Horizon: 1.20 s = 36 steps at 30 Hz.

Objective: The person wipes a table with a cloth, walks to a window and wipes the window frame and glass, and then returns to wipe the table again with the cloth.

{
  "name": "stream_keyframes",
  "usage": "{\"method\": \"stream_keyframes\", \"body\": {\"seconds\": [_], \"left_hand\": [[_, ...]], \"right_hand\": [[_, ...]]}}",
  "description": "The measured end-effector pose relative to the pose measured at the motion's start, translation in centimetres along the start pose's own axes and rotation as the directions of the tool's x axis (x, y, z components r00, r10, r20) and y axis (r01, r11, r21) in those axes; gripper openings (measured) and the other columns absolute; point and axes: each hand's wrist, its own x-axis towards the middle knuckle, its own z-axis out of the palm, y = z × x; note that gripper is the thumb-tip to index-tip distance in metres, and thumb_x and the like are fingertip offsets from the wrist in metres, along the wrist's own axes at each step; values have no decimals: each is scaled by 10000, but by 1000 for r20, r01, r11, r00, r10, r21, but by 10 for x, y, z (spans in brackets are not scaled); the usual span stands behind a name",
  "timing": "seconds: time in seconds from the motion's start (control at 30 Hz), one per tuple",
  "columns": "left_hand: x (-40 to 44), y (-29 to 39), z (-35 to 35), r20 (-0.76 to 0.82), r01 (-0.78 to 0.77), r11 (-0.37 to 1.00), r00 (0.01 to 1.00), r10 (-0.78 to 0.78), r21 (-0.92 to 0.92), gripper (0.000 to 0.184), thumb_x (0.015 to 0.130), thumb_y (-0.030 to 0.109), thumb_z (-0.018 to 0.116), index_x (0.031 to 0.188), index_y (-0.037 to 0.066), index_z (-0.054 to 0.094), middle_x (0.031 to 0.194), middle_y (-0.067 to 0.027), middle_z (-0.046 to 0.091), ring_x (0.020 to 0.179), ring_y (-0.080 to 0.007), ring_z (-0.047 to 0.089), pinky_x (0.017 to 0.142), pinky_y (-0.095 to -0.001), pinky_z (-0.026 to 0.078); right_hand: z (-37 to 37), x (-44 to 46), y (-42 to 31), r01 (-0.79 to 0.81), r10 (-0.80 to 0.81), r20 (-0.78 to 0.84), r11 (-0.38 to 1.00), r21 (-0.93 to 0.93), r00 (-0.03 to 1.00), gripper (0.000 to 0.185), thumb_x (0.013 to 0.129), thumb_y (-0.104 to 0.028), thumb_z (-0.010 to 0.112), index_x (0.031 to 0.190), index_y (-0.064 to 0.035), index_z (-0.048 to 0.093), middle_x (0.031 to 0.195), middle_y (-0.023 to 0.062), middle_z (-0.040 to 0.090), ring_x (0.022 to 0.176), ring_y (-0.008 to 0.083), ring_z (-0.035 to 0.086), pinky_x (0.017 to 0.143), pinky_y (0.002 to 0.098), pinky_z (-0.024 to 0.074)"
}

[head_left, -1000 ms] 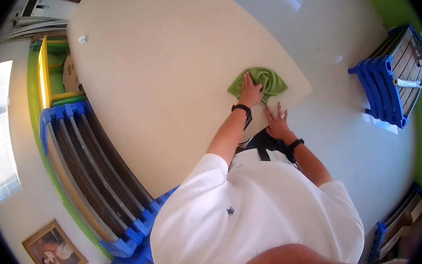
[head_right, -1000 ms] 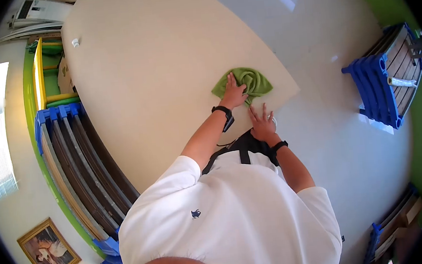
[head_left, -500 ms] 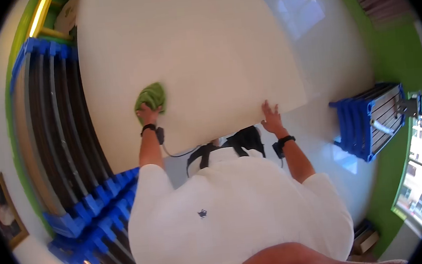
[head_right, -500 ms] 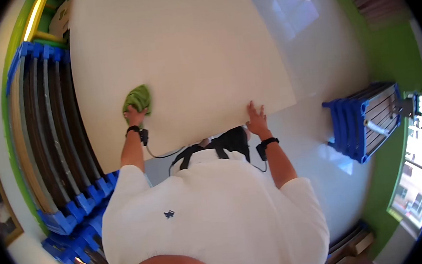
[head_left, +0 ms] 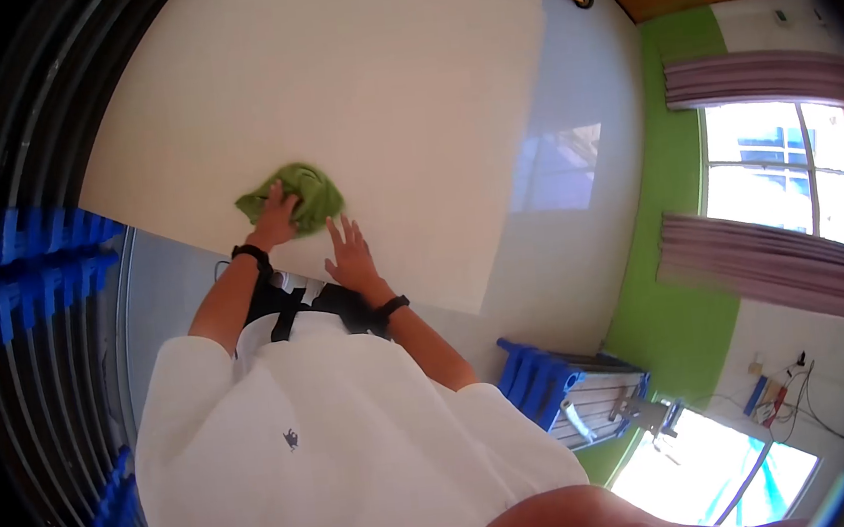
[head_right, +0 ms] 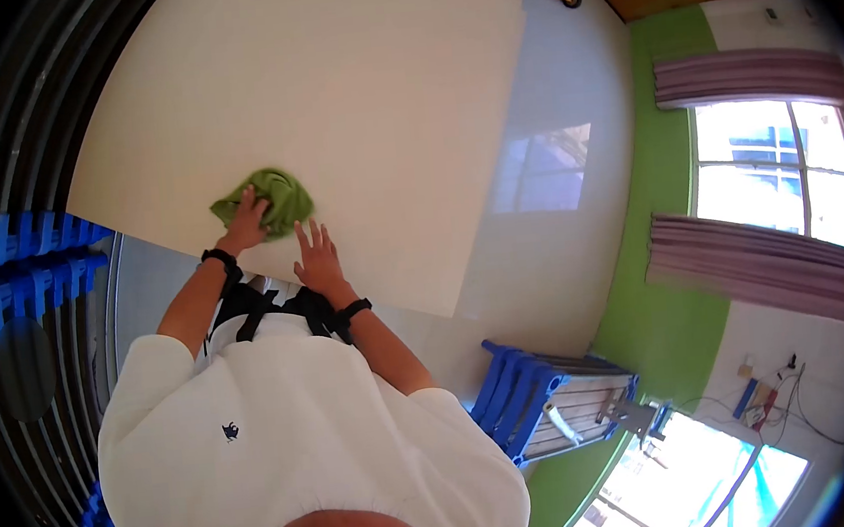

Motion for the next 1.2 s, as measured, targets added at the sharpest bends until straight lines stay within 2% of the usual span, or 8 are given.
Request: {"method": "stream_keyframes", "body": {"seconds": [0.1,0.2,0.33,0.47,0.57,0.97,1.03,1.2], "left_hand": [[4,45,30,-121,-197,959,977,176,-203,393,776,98,634,1138,9,508,1392,-298,303,1314,-408,293,1009,-445,355],[-19,133,-45,150,84,959,988,-44,-271,266,846,93,579,1092,-7,565,1188,-221,542,1074,-366,534,901,-446,427],[-107,206,-203,-382,-489,743,862,332,-457,190,824,73,597,1003,10,602,992,-151,610,851,-275,589,736,-369,483],[-218,207,-307,-902,-799,520,-64,428,303,277,825,336,637,881,65,621,991,-95,606,847,-280,576,707,-408,481],[-276,203,-365,-827,-692,474,-539,163,545,311,907,382,432,1125,161,408,1129,23,418,903,-192,452,778,-388,418],[-339,172,-334,-769,-756,320,-355,532,571,281,894,346,453,1095,152,422,1087,12,433,887,-195,464,766,-389,420],[-345,165,-339,-771,-775,305,-339,538,553,276,891,340,457,1090,151,425,1080,11,435,885,-196,466,764,-390,420],[-354,142,-346,-775,-815,251,-331,538,522,263,886,325,465,1077,147,431,1063,6,442,878,-197,470,759,-390,421]], "right_hand": [[27,29,14,75,-79,108,996,45,991,905,757,-238,660,1452,-52,110,1463,218,205,1322,431,244,1046,493,306],[39,27,45,143,-140,-99,990,21,985,839,782,-275,642,1434,-22,180,1419,238,296,1292,417,310,1052,458,311],[16,31,85,-21,14,84,996,87,996,725,828,-329,569,1395,16,276,1368,259,375,1255,416,363,1038,445,334],[-4,20,133,-239,245,59,967,-90,968,565,830,-281,500,1303,14,411,1270,278,456,1154,420,452,957,459,400],[-23,-6,127,-377,391,91,915,-144,916,449,810,-285,508,1147,7,556,1118,297,553,1016,439,553,873,468,459],[71,3,-31,34,-25,56,984,-174,998,485,783,-349,538,1006,77,594,1059,298,560,1013,429,542,868,481,458],[64,-5,-43,-90,74,442,996,16,894,661,811,-400,517,1200,132,474,1291,347,402,1184,537,371,1026,497,329],[100,-42,13,-323,399,288,905,-277,871,765,855,-461,485,1331,120,335,1377,375,269,1234,585,265,1043,586,248]]}}
